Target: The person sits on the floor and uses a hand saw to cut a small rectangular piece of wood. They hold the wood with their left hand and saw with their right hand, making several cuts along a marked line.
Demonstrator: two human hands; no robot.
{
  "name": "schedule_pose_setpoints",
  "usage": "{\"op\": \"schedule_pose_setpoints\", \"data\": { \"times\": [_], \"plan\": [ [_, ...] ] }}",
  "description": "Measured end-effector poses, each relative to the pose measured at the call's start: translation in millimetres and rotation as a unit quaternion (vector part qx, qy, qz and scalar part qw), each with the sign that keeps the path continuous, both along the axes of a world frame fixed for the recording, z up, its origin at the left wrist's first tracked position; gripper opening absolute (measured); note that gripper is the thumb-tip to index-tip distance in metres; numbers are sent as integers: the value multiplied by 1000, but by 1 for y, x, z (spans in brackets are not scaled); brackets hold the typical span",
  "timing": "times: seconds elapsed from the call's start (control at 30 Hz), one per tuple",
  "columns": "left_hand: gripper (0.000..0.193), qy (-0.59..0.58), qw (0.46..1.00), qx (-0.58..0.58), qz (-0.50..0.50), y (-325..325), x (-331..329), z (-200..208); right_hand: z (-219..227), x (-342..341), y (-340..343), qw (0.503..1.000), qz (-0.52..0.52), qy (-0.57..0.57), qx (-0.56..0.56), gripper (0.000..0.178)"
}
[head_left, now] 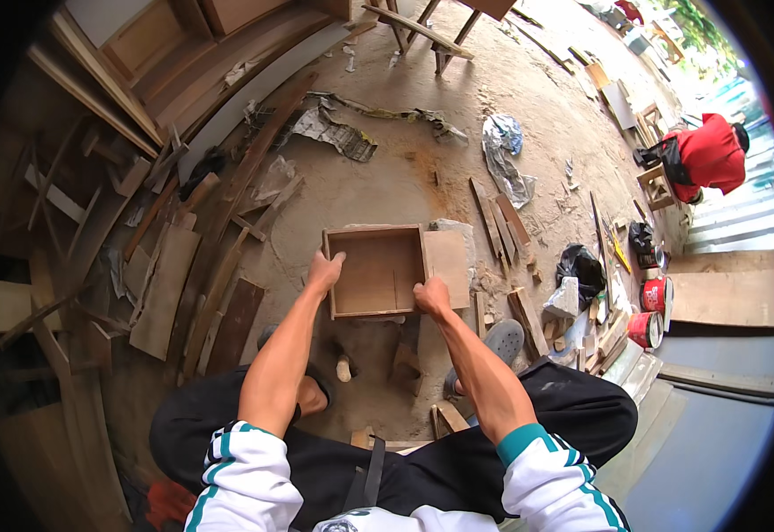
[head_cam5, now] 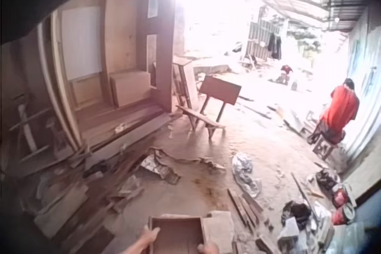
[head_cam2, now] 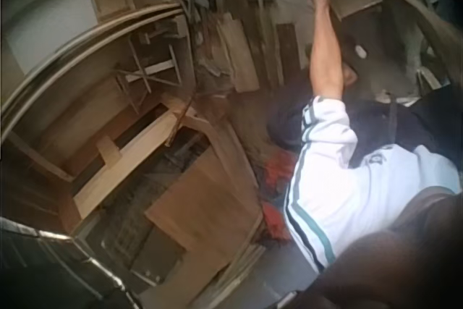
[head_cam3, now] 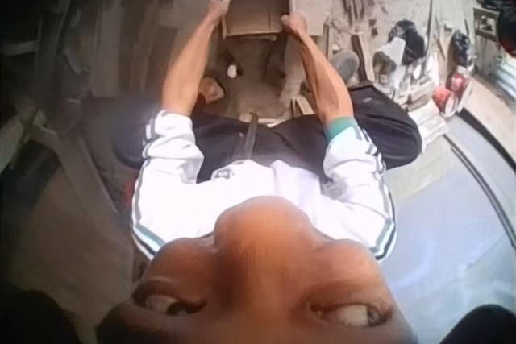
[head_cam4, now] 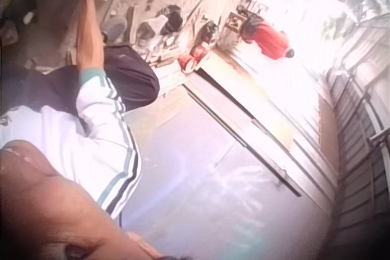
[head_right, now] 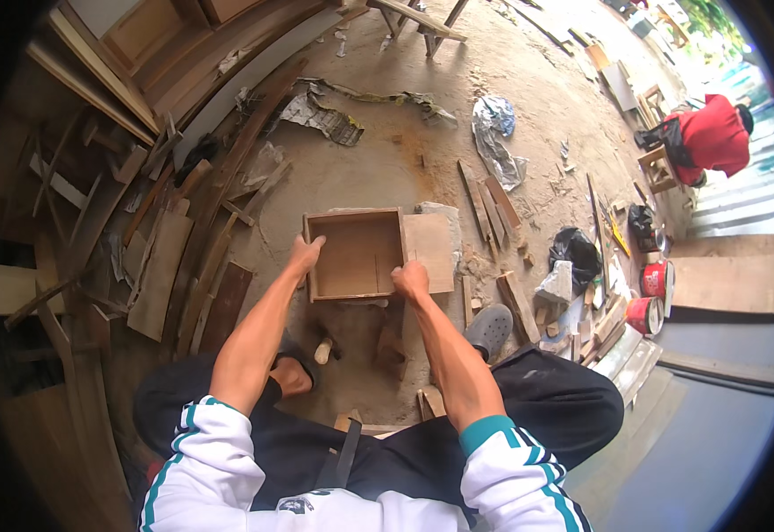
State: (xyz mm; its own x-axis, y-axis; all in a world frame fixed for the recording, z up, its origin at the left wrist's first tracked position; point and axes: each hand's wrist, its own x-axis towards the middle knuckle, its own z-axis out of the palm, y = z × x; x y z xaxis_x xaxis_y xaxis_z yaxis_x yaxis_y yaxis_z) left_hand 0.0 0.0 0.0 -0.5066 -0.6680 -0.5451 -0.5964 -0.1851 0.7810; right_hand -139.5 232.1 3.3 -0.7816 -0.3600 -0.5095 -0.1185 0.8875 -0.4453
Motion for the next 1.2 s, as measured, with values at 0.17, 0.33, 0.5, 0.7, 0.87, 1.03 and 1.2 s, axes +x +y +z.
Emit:
{"op": "schedule_pose_setpoints", "data": {
  "times": [0.17,0.33,0.5,0.7,0.87,1.03,1.2],
  "plan": [
    [69,-65,998,8,-4,15,6,38,-5,-10,-5,1000,-22,1,-22,44],
    [89,-73,996,42,-24,48,24,50,-21,-15,16,999,-23,-7,-27,50],
    [106,-121,990,73,-8,51,59,44,-8,-2,19,979,-51,-83,-180,66],
    [88,-127,986,107,0,65,69,31,3,-5,32,962,-26,-179,-202,60],
    [65,-105,981,149,66,71,58,31,3,-3,43,971,11,-144,-188,63],
    [51,-78,965,225,107,56,68,5,9,6,36,976,31,-159,-145,66],
    [47,-60,955,263,121,58,55,-4,0,-2,47,979,38,-138,-148,73]
  ]
}}
